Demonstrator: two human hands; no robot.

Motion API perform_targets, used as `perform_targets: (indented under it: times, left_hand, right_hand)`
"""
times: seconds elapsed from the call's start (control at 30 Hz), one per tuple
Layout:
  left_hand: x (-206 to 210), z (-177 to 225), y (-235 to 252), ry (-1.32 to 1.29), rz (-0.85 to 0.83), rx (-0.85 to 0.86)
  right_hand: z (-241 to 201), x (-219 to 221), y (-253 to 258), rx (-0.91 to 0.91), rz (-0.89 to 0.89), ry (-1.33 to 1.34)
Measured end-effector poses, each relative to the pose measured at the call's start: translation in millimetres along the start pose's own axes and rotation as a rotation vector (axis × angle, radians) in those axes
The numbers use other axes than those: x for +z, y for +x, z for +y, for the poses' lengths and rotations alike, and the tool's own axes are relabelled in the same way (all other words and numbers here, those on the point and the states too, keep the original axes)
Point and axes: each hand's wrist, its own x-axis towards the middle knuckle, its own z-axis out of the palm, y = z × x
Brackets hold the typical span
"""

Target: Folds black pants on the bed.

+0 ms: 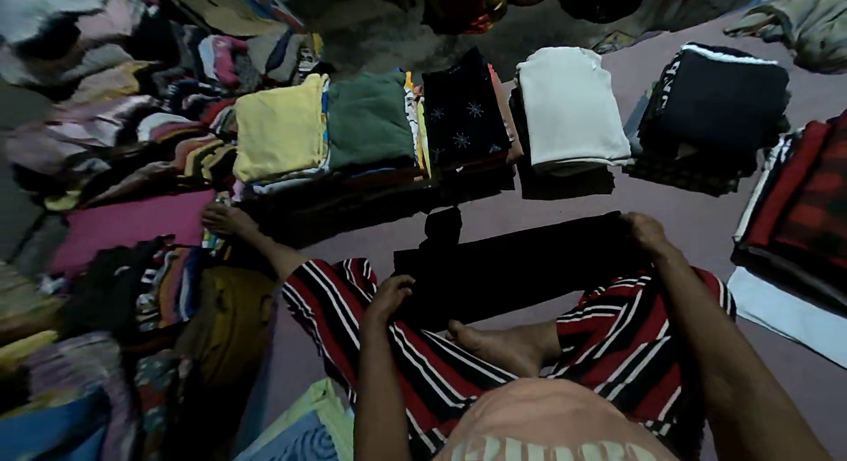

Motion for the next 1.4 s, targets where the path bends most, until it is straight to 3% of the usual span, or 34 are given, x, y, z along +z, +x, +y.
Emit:
perform_targets:
  times: [0.23,0.5,0.63,0.77,0.87,1.0,1.07,1.17,1.27,1.4]
  left_hand:
    - [2,-6,-11,0.076,-0.107,0.002]
    - [6,1,-9,0.134,-0.261,-0.051]
    - [-4,13,-1,0.085,0.010,-0.060]
    - [-12,51,31,0.028,0.258,-0.054]
    - [5,73,72,-0.034,0.308,-0.072]
    - [34,79,110,0.071,0.279,-0.094]
    - [31,81,107,-0.054,0.295,-0.090]
    - [14,77,91,-0.492,0.354,0.045]
    - [2,68,69,-0.811,0.316,0.250]
    - [-11,70,39,-0.822,0.197,0.498]
  right_hand:
    - [3,7,-6,0.093,-0.095,-0.061]
    - [11,0,-14,0.160,0.094,0.097]
    - [8,-2,-14,0.076,0.188,0.122]
    - [9,12,5,-0.042,0.071,0.071]
    - [-5,16,8,0.124,-0.050,-0.007]
    - [-9,10,1,0.352,0.027,0.038]
    - [-4,7,-5,0.361,0.087,0.105]
    - [-10,3,-14,0.193,0.164,0.121]
    - [-49,16,-20,-0.161,0.190,0.121]
    - [-148,58,-22,-0.563,0.136,0.296]
